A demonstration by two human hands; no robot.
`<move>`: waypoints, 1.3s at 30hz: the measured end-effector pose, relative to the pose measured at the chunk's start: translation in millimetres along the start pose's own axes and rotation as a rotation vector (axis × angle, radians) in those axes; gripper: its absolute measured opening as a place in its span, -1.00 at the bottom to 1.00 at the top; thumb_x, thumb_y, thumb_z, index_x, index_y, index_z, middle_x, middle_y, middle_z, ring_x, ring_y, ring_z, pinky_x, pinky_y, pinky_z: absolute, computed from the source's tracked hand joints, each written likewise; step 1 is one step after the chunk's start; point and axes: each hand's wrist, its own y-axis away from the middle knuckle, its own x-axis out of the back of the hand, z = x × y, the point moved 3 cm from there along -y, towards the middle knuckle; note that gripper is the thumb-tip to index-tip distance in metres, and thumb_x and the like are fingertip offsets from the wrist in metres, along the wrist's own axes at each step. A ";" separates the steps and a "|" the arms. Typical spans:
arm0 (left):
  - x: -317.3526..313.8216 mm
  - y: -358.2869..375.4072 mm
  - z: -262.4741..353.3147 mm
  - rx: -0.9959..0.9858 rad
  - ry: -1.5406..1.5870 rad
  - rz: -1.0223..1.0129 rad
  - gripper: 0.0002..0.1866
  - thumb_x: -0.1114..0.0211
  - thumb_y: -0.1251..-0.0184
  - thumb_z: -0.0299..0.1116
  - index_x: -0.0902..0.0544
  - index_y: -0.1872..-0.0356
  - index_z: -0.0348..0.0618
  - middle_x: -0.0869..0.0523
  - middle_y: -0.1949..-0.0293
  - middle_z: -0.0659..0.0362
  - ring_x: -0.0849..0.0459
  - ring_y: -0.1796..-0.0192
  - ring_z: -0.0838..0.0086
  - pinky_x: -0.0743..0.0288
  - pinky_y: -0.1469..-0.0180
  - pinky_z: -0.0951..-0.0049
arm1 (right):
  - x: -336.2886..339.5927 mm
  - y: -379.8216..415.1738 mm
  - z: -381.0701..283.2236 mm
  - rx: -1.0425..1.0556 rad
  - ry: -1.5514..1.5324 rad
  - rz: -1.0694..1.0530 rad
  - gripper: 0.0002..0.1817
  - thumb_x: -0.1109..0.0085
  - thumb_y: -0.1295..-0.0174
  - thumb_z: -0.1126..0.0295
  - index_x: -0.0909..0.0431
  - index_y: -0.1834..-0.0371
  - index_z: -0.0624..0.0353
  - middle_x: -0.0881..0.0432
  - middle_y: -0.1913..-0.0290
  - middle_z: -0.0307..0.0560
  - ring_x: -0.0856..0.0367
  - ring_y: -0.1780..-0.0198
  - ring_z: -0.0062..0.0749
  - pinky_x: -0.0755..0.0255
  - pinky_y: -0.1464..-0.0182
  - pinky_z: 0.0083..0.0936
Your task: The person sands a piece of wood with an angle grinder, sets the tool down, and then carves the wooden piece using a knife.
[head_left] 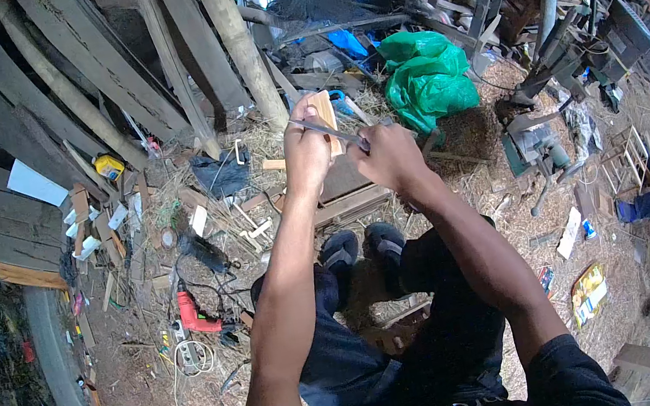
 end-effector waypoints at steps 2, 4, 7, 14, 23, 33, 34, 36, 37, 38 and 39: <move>-0.6 -7.4 -11.4 -0.110 -0.041 0.028 -0.63 0.08 -0.60 -0.22 -0.49 -0.23 -0.16 -0.62 0.38 0.24 -0.51 0.50 0.62 -0.40 0.53 0.50 | -5.5 -2.9 -1.2 0.003 0.022 0.003 -0.65 -0.20 -0.08 0.19 -0.63 0.47 0.34 -0.60 0.53 0.34 -0.64 0.39 0.24 -0.54 0.23 -0.01; -3.5 -7.7 -12.5 -0.212 -0.056 0.068 -0.62 0.09 -0.60 -0.23 -0.48 -0.22 -0.24 -0.63 0.38 0.23 -0.53 0.46 0.59 -0.46 0.41 0.47 | -9.1 -5.1 -0.6 -0.026 0.029 0.018 -0.66 -0.21 -0.05 0.17 -0.65 0.50 0.31 -0.63 0.48 0.34 -0.66 0.34 0.24 -0.55 0.18 0.00; -7.7 0.5 -7.3 -0.190 -0.085 0.086 -0.61 0.11 -0.60 -0.24 -0.48 -0.20 -0.29 -0.64 0.41 0.19 -0.56 0.43 0.52 -0.48 0.34 0.41 | -11.4 -6.9 2.1 -0.056 0.060 0.036 -0.66 -0.21 -0.04 0.18 -0.67 0.46 0.32 -0.63 0.44 0.37 -0.67 0.32 0.24 -0.56 0.18 -0.01; -9.9 9.0 -7.8 -0.326 -0.373 0.109 -0.60 0.15 -0.58 -0.25 -0.49 -0.13 -0.36 -0.59 0.52 -0.01 -0.63 0.43 0.36 -0.46 0.35 0.35 | -12.4 -2.3 10.1 -0.144 0.074 0.064 -0.74 -0.14 -0.04 0.30 -0.66 0.50 0.31 -0.60 0.50 0.36 -0.65 0.38 0.26 -0.57 0.23 0.00; -9.9 18.8 -6.9 -0.211 -0.338 0.157 -0.66 0.15 -0.58 -0.27 -0.56 0.18 -0.27 -0.52 0.59 0.20 -0.52 0.53 0.51 -0.38 0.49 0.39 | -20.6 -0.4 7.6 -0.197 0.061 0.027 -0.69 -0.17 0.01 0.28 -0.66 0.48 0.39 -0.65 0.40 0.39 -0.68 0.28 0.31 -0.57 0.16 0.00; 26.6 -28.1 -94.7 0.467 0.125 0.014 -0.79 0.04 -0.39 -0.36 -0.50 0.39 -0.20 -0.41 0.59 0.22 -0.25 0.67 0.62 -0.09 0.71 0.58 | -57.1 0.3 45.0 0.137 -0.167 -0.272 -0.56 -0.32 -0.06 0.12 -0.56 0.37 0.41 -0.63 0.33 0.39 -0.62 0.19 0.28 -0.48 0.13 -0.04; 26.6 -27.5 -104.8 0.528 0.119 0.033 -0.83 0.07 -0.35 -0.42 -0.48 0.38 -0.20 -0.41 0.56 0.22 -0.24 0.66 0.59 -0.10 0.70 0.57 | -60.3 6.7 52.4 0.117 -0.180 -0.278 -0.57 -0.31 -0.07 0.13 -0.56 0.36 0.40 -0.63 0.32 0.40 -0.62 0.19 0.29 -0.48 0.13 -0.04; 24.4 -22.6 -128.5 0.578 0.064 0.091 -0.87 0.06 -0.34 -0.46 -0.46 0.35 -0.20 -0.42 0.52 0.23 -0.24 0.65 0.60 -0.10 0.69 0.58 | -75.4 14.0 71.3 0.024 -0.131 -0.394 -0.63 -0.23 -0.16 0.19 -0.57 0.32 0.39 -0.63 0.30 0.39 -0.62 0.17 0.30 -0.49 0.12 -0.03; 25.4 -24.0 -145.9 0.601 0.037 0.120 -0.89 0.06 -0.34 -0.48 -0.45 0.33 -0.20 -0.42 0.50 0.23 -0.24 0.65 0.60 -0.11 0.69 0.58 | -80.2 16.2 77.0 -0.018 -0.110 -0.366 -0.66 -0.20 -0.19 0.22 -0.57 0.33 0.38 -0.63 0.30 0.39 -0.62 0.17 0.30 -0.49 0.12 -0.02; 40.8 -46.4 -201.1 0.562 0.020 0.006 -0.93 0.01 -0.34 -0.50 -0.44 0.25 -0.20 -0.43 0.46 0.24 -0.26 0.62 0.65 -0.10 0.69 0.61 | -84.3 21.7 81.7 -0.063 -0.089 -0.339 -0.68 -0.16 -0.23 0.25 -0.57 0.33 0.38 -0.63 0.29 0.39 -0.62 0.16 0.30 -0.49 0.12 -0.01; 43.1 -46.1 -210.1 0.561 0.069 -0.008 -0.95 -0.01 -0.34 -0.50 -0.45 0.25 -0.20 -0.43 0.45 0.24 -0.26 0.62 0.66 -0.09 0.69 0.62 | -86.0 26.7 84.4 -0.109 -0.069 -0.312 -0.70 -0.12 -0.26 0.27 -0.57 0.34 0.37 -0.63 0.29 0.39 -0.62 0.15 0.30 -0.49 0.11 0.00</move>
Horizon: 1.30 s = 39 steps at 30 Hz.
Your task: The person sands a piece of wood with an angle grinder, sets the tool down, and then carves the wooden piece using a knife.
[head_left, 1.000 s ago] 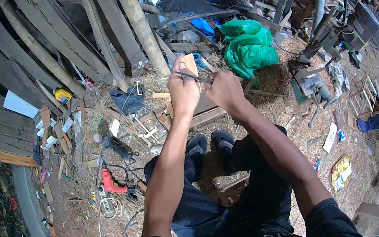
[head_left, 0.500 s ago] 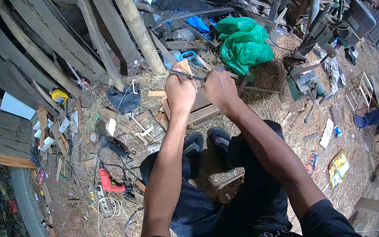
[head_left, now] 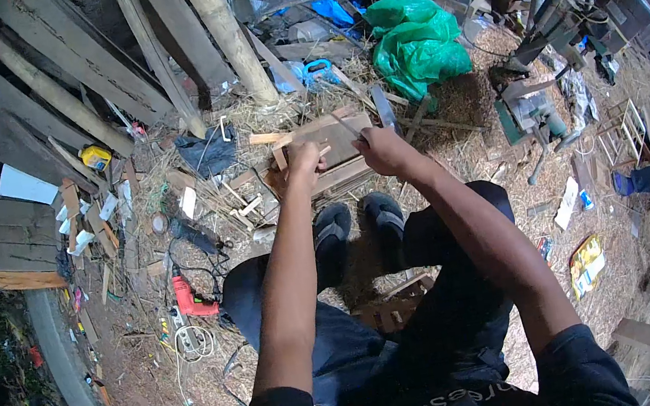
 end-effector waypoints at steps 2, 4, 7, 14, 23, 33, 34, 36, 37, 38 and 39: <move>5.4 -8.7 -15.0 -0.001 0.082 -0.052 -0.97 -0.06 -0.34 -0.49 -0.45 0.26 -0.21 -0.43 0.44 0.24 -0.26 0.62 0.69 -0.08 0.69 0.64 | -12.3 4.5 0.6 -0.006 0.020 -0.018 -0.70 0.05 -0.35 0.30 -0.54 0.23 0.37 -0.64 0.29 0.40 -0.64 0.17 0.29 -0.50 0.10 0.05; 29.0 -51.0 -44.1 0.119 0.177 -0.146 -0.91 -0.12 -0.35 -0.43 -0.45 0.29 -0.22 -0.44 0.44 0.22 -0.26 0.62 0.69 -0.08 0.70 0.69 | -32.2 11.1 3.3 -0.079 0.043 -0.046 -0.70 0.12 -0.37 0.32 -0.51 0.15 0.35 -0.65 0.30 0.38 -0.65 0.19 0.28 -0.50 0.09 0.07; 41.2 -67.4 -57.3 0.253 0.330 -0.242 -0.83 -0.13 -0.38 -0.34 -0.45 0.25 -0.24 -0.46 0.45 0.17 -0.30 0.61 0.66 -0.10 0.71 0.73 | -71.4 22.9 1.4 -0.144 0.080 -0.079 -0.68 0.12 -0.27 0.43 -0.35 -0.05 0.35 -0.66 0.29 0.35 -0.68 0.22 0.23 -0.54 0.14 0.05; 34.9 -31.1 -40.2 0.208 0.282 0.032 -0.52 0.07 -0.51 0.03 -0.52 0.21 -0.26 -0.49 0.53 0.17 -0.32 0.60 0.55 -0.29 0.58 0.57 | -105.1 5.8 -4.4 -0.070 0.089 -0.120 -0.64 0.07 -0.21 0.42 -0.31 -0.07 0.31 -0.65 0.34 0.33 -0.67 0.27 0.26 -0.54 0.23 0.06; 33.4 -5.6 -29.7 -0.112 -0.150 0.059 -0.77 -0.10 -0.40 -0.35 -0.57 0.33 -0.35 -0.64 0.51 0.05 -0.65 0.58 0.38 -0.61 0.50 0.43 | -128.5 12.4 -7.6 -0.072 0.109 -0.124 -0.62 0.08 -0.25 0.45 -0.27 -0.12 0.38 -0.63 0.26 0.32 -0.70 0.27 0.17 -0.60 0.26 -0.05; 9.2 37.4 35.3 -0.053 -0.029 -0.178 -0.72 0.05 -0.34 -0.52 -0.46 -0.01 -0.40 -0.62 0.08 -0.04 -0.67 0.08 0.22 -0.66 0.05 0.18 | -46.9 -18.6 -22.8 0.126 -0.132 0.213 -0.77 -0.04 -0.20 0.45 -0.44 0.11 0.30 -0.61 0.29 0.33 -0.64 0.25 0.22 -0.49 0.20 0.04; 3.4 46.0 50.4 -0.066 -0.059 -0.242 -0.73 0.06 -0.36 -0.50 -0.47 0.00 -0.35 -0.63 0.08 -0.03 -0.67 0.11 0.25 -0.65 0.06 0.17 | -29.6 -21.0 -30.3 0.177 -0.203 0.265 -0.79 -0.07 -0.19 0.44 -0.45 0.15 0.30 -0.61 0.33 0.33 -0.64 0.27 0.21 -0.47 0.22 0.03; -2.4 63.4 77.4 -0.110 -0.060 -0.212 -0.73 0.06 -0.35 -0.47 -0.46 0.01 -0.36 -0.64 0.16 -0.01 -0.69 0.22 0.28 -0.64 0.21 0.26 | 9.5 -14.4 -48.0 0.165 -0.214 0.286 -0.77 -0.16 -0.14 0.37 -0.49 0.21 0.28 -0.60 0.43 0.31 -0.62 0.29 0.24 -0.45 0.21 0.02; -6.5 79.2 93.7 -0.139 -0.099 -0.218 -0.73 0.07 -0.36 -0.47 -0.46 0.01 -0.37 -0.65 0.18 -0.01 -0.70 0.25 0.28 -0.63 0.25 0.29 | 35.5 -9.9 -60.3 0.118 -0.197 0.217 -0.74 -0.17 -0.12 0.35 -0.50 0.20 0.29 -0.62 0.40 0.31 -0.61 0.25 0.26 -0.47 0.16 0.02; -10.6 95.7 108.2 -0.167 -0.138 -0.223 -0.73 0.07 -0.36 -0.46 -0.46 0.02 -0.38 -0.65 0.20 0.00 -0.70 0.28 0.28 -0.62 0.29 0.31 | 50.6 -7.9 -64.9 0.069 -0.178 0.148 -0.71 -0.18 -0.10 0.32 -0.51 0.19 0.30 -0.64 0.38 0.31 -0.61 0.22 0.29 -0.49 0.11 0.03; -14.1 111.8 117.3 -0.183 -0.098 -0.228 -0.73 0.06 -0.37 -0.45 -0.46 0.02 -0.36 -0.66 0.26 0.01 -0.71 0.35 0.28 -0.58 0.36 0.37 | 55.5 -7.2 -62.6 0.222 -0.109 0.256 -0.76 -0.17 -0.08 0.32 -0.55 0.37 0.33 -0.63 0.41 0.32 -0.63 0.28 0.26 -0.50 0.15 0.00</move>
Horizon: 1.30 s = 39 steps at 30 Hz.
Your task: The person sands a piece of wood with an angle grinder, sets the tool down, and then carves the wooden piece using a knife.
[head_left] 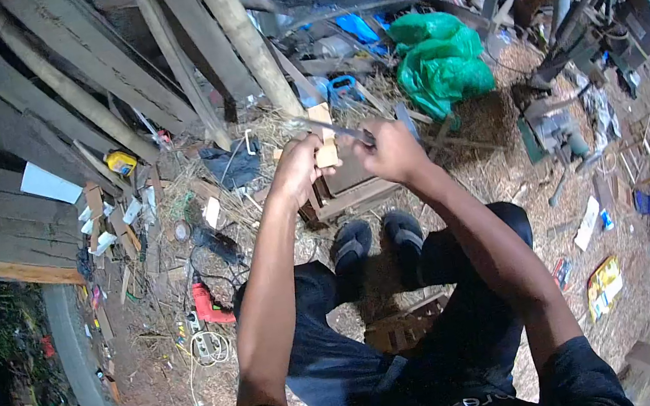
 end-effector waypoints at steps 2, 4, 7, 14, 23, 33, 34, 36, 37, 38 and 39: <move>-8.0 17.0 11.9 -0.112 0.028 0.006 -0.76 0.11 -0.36 -0.45 -0.48 0.09 -0.33 -0.70 0.32 -0.01 -0.73 0.37 0.29 -0.59 0.39 0.41 | 12.5 -3.3 -6.8 0.048 0.023 -0.012 -0.75 -0.17 -0.07 0.31 -0.55 0.42 0.34 -0.63 0.42 0.32 -0.63 0.33 0.25 -0.50 0.20 -0.01; -23.5 36.1 29.3 -0.169 0.109 0.035 -0.77 0.10 -0.38 -0.49 -0.42 0.04 -0.32 -0.70 0.34 -0.03 -0.75 0.38 0.25 -0.58 0.42 0.41 | 22.3 -4.9 -16.1 0.134 0.070 0.016 -0.74 -0.19 -0.06 0.29 -0.56 0.47 0.34 -0.61 0.45 0.32 -0.62 0.37 0.24 -0.50 0.26 -0.04; -32.1 40.2 38.7 -0.282 0.073 -0.027 -0.74 0.13 -0.44 -0.49 -0.30 -0.09 -0.26 -0.70 0.30 -0.06 -0.74 0.39 0.27 -0.57 0.44 0.43 | 23.4 -9.4 -24.0 0.236 0.065 0.039 -0.72 -0.23 0.02 0.32 -0.48 0.58 0.36 -0.55 0.52 0.30 -0.57 0.43 0.24 -0.44 0.32 -0.05; -35.6 50.2 59.6 -0.329 0.151 -0.217 -0.15 0.11 -0.25 -0.63 0.15 -0.56 0.14 -0.69 0.34 -0.05 -0.71 0.44 0.30 -0.54 0.48 0.46 | 23.8 -19.5 -35.8 0.165 0.155 -0.037 -0.68 -0.30 0.11 0.19 -0.55 0.53 0.27 -0.61 0.44 0.19 -0.61 0.38 0.17 -0.49 0.30 -0.12; -34.8 64.4 62.3 -0.363 0.162 -0.242 -0.21 0.12 -0.21 -0.67 0.07 -0.50 0.07 -0.59 0.15 -0.09 -0.73 0.39 0.24 -0.63 0.46 0.37 | 29.5 -21.4 -42.0 0.140 0.219 0.069 -0.73 -0.27 0.11 0.24 -0.61 0.47 0.24 -0.62 0.45 0.16 -0.63 0.38 0.13 -0.51 0.30 -0.10; -45.8 68.5 65.0 -0.530 -0.164 -0.112 -0.09 -0.30 -0.27 -0.53 0.10 -0.51 0.09 -0.55 0.39 0.25 -0.49 0.44 0.68 -0.46 0.44 0.55 | 29.3 -17.0 -48.5 0.103 0.292 0.056 -0.71 -0.24 0.05 0.17 -0.64 0.39 0.18 -0.66 0.46 0.18 -0.68 0.36 0.10 -0.56 0.29 -0.06; -47.1 66.2 63.6 -0.523 -0.194 -0.089 -0.09 -0.33 -0.27 -0.51 0.08 -0.50 0.08 -0.54 0.40 0.27 -0.48 0.44 0.70 -0.46 0.45 0.57 | 29.8 -16.9 -47.2 0.088 0.297 0.068 -0.70 -0.25 0.05 0.16 -0.64 0.40 0.18 -0.66 0.46 0.18 -0.68 0.36 0.10 -0.56 0.29 -0.07; -50.4 66.4 61.7 -0.549 -0.256 -0.048 -0.12 -0.31 -0.29 -0.52 0.06 -0.49 0.07 -0.55 0.38 0.26 -0.48 0.43 0.70 -0.45 0.46 0.59 | 32.2 -16.8 -47.2 0.059 0.306 0.092 -0.69 -0.27 0.05 0.14 -0.64 0.40 0.17 -0.67 0.45 0.17 -0.69 0.36 0.09 -0.56 0.30 -0.07; -52.4 66.4 60.8 -0.562 -0.286 -0.028 -0.14 -0.30 -0.29 -0.53 0.05 -0.49 0.06 -0.55 0.37 0.26 -0.48 0.43 0.71 -0.45 0.46 0.61 | 33.6 -17.3 -47.5 0.044 0.308 0.094 -0.68 -0.27 0.05 0.13 -0.64 0.41 0.17 -0.67 0.45 0.17 -0.69 0.36 0.09 -0.56 0.30 -0.07; -54.0 63.6 59.1 -0.559 -0.268 -0.010 -0.16 -0.30 -0.28 -0.54 0.02 -0.47 0.03 -0.58 0.28 0.22 -0.51 0.41 0.67 -0.47 0.48 0.58 | 35.4 -18.2 -48.2 0.030 0.311 0.098 -0.68 -0.28 0.05 0.12 -0.64 0.42 0.16 -0.67 0.44 0.18 -0.69 0.36 0.08 -0.56 0.30 -0.08; -57.5 63.7 59.4 -0.569 -0.253 0.027 -0.16 -0.31 -0.27 -0.55 0.02 -0.46 0.03 -0.58 0.26 0.20 -0.52 0.40 0.67 -0.47 0.48 0.57 | 36.6 -19.4 -48.6 0.017 0.315 0.100 -0.68 -0.28 0.05 0.11 -0.64 0.42 0.16 -0.67 0.44 0.18 -0.69 0.36 0.08 -0.56 0.30 -0.08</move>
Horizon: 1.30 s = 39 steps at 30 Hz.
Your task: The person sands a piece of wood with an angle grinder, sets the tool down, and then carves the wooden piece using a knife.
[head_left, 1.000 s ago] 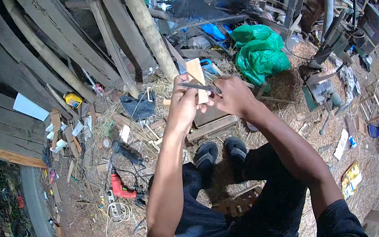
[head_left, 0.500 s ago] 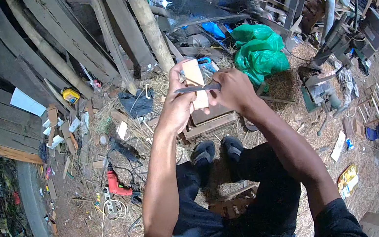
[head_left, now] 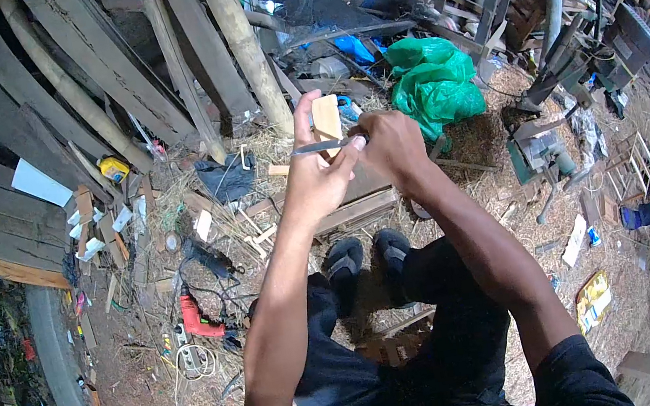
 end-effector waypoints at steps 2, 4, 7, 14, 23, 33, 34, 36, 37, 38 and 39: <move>-6.2 0.1 6.2 -0.010 0.007 0.081 -0.17 -0.32 -0.26 -0.56 0.00 -0.44 0.01 -0.59 0.21 0.17 -0.55 0.39 0.65 -0.48 0.49 0.56 | 1.5 -2.6 0.3 -0.005 0.018 0.024 -0.69 -0.28 0.03 0.11 -0.64 0.43 0.15 -0.67 0.44 0.17 -0.69 0.36 0.07 -0.56 0.31 -0.08; -8.1 -0.7 10.9 0.023 0.009 0.099 -0.19 -0.33 -0.24 -0.57 -0.03 -0.41 -0.03 -0.58 0.18 0.15 -0.59 0.31 0.60 -0.53 0.39 0.52 | 2.2 -3.6 0.2 -0.004 0.021 0.057 -0.72 -0.26 0.03 0.15 -0.63 0.47 0.17 -0.65 0.46 0.18 -0.68 0.37 0.09 -0.55 0.32 -0.07; -8.5 -5.5 1.8 -0.132 -0.041 0.145 -0.23 -0.35 -0.21 -0.58 -0.09 -0.37 -0.10 -0.58 0.14 0.13 -0.61 0.18 0.54 -0.56 0.20 0.47 | 3.1 -4.1 0.9 -0.009 0.015 0.094 -0.76 -0.24 0.04 0.23 -0.60 0.53 0.22 -0.62 0.51 0.20 -0.65 0.40 0.13 -0.53 0.34 -0.06; -4.6 -5.7 -0.9 -0.132 -0.033 0.121 -0.29 -0.39 -0.17 -0.59 -0.17 -0.28 -0.21 -0.58 0.09 0.09 -0.59 0.03 0.50 -0.52 -0.02 0.44 | -6.2 0.5 7.4 -0.026 0.047 0.065 -0.78 -0.25 0.04 0.26 -0.60 0.53 0.21 -0.62 0.51 0.21 -0.66 0.40 0.15 -0.53 0.34 -0.04; -6.4 -19.3 -26.1 -0.196 0.311 0.221 -0.34 -0.41 -0.20 -0.52 -0.27 -0.29 -0.15 -0.59 0.17 0.19 -0.57 0.23 0.64 -0.51 0.26 0.59 | -7.5 3.0 3.6 -0.119 -0.099 -0.109 -0.73 -0.25 -0.12 0.19 -0.68 0.48 0.19 -0.64 0.51 0.23 -0.67 0.40 0.16 -0.52 0.32 -0.05; 31.9 -13.6 -12.6 0.162 0.393 0.192 -0.62 0.06 -0.59 -0.15 -0.35 -0.33 0.05 -0.41 0.52 0.32 -0.29 0.67 0.70 -0.16 0.69 0.65 | 5.3 2.9 12.6 -0.032 -0.305 0.001 -0.70 -0.30 -0.12 0.26 -0.57 0.59 0.28 -0.55 0.65 0.13 -0.59 0.58 -0.04 -0.40 0.46 -0.21; 31.0 -11.5 -15.1 0.164 0.417 0.162 -0.62 0.08 -0.60 -0.19 -0.34 -0.34 0.06 -0.41 0.53 0.32 -0.29 0.68 0.70 -0.15 0.70 0.64 | 2.4 4.7 7.2 -0.017 -0.289 0.014 -0.73 -0.29 -0.11 0.27 -0.59 0.58 0.26 -0.56 0.63 0.15 -0.60 0.54 0.02 -0.43 0.42 -0.17; 26.6 -8.2 -18.5 0.110 0.192 0.204 -0.62 0.10 -0.59 -0.29 -0.33 -0.36 -0.01 -0.55 0.23 0.20 -0.47 0.35 0.60 -0.39 0.38 0.55 | -2.9 8.4 -3.2 0.011 -0.255 0.038 -0.78 -0.28 -0.07 0.29 -0.61 0.56 0.23 -0.59 0.59 0.21 -0.63 0.45 0.16 -0.50 0.35 -0.08; 24.1 -7.0 -22.0 0.059 0.116 0.195 -0.60 0.09 -0.59 -0.26 -0.32 -0.36 -0.06 -0.56 0.07 0.13 -0.51 0.15 0.53 -0.44 0.19 0.50 | 1.2 9.6 -10.9 0.032 -0.185 0.021 -0.81 -0.26 -0.06 0.39 -0.60 0.50 0.33 -0.55 0.54 0.32 -0.63 0.42 0.16 -0.47 0.36 -0.16; 22.0 -6.3 -23.0 0.008 0.041 0.187 -0.58 0.07 -0.59 -0.24 -0.30 -0.36 -0.10 -0.58 -0.09 0.06 -0.54 -0.05 0.47 -0.50 0.01 0.45 | -0.5 9.8 -13.7 0.046 -0.185 0.030 -0.81 -0.26 -0.05 0.39 -0.60 0.50 0.33 -0.55 0.53 0.32 -0.63 0.41 0.17 -0.47 0.35 -0.14; 19.8 -5.5 -19.5 0.012 0.029 0.164 -0.60 0.07 -0.58 -0.28 -0.35 -0.33 -0.16 -0.57 -0.11 0.06 -0.54 -0.10 0.46 -0.45 -0.10 0.45 | -2.6 9.8 -15.8 0.061 -0.185 0.038 -0.82 -0.25 -0.04 0.39 -0.60 0.50 0.33 -0.56 0.52 0.32 -0.62 0.40 0.19 -0.47 0.35 -0.13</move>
